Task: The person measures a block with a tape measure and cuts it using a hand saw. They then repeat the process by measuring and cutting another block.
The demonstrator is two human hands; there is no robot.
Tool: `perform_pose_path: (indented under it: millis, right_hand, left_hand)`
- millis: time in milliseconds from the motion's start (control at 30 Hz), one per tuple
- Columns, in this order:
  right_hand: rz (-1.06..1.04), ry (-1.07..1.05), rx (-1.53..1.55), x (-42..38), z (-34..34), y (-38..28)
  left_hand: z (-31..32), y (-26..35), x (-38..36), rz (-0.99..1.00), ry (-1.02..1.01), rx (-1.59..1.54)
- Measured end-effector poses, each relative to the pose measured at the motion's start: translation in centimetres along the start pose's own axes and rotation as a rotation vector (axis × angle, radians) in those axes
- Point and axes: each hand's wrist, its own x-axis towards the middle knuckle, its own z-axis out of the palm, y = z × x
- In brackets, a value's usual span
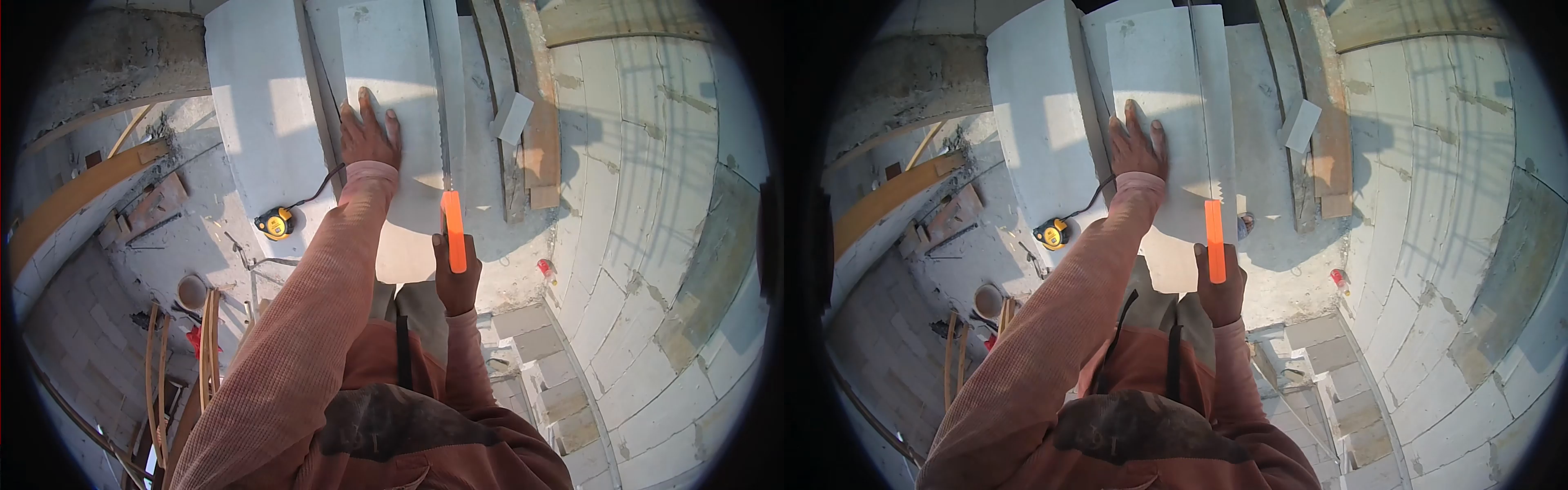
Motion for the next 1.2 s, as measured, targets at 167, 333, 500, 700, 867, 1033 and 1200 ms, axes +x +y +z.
perform_pose_path:
  millis: [167, 333, 500, 700, 867, 1033, 1200]
  right_hand:
    - [-0.001, -0.039, 0.105, 10.9, 3.3, -4.1]
    - [-0.084, -0.001, -0.029, 7.4, 2.0, -4.0]
    - [-0.427, -0.045, -0.129, 4.9, 1.6, -4.6]
    - [-0.426, -0.096, -0.187, 6.8, 7.7, -7.4]
    - [-0.485, -0.305, -0.271, 4.5, 10.3, -7.7]
    - [-0.587, -0.733, -0.314, 0.4, 12.4, -5.8]
    - [-0.501, -1.139, -0.297, -0.1, 15.2, -4.5]
  left_hand:
    - [-0.5, -0.1, -0.2, 0.001, -0.013, -0.025]
    - [-0.7, 0.3, 0.3, -0.041, -0.058, -0.061]
    - [-0.4, -0.3, 0.5, 0.014, -0.006, -0.080]
    - [4.2, -6.9, -0.1, 0.209, 0.100, -0.398]
    - [-11.8, -9.2, -14.6, -0.356, 0.454, -0.816]
    - [-26.6, -3.8, -20.8, -0.401, 0.541, -0.930]
    - [-36.4, 10.5, -20.8, 0.212, 0.601, -0.981]
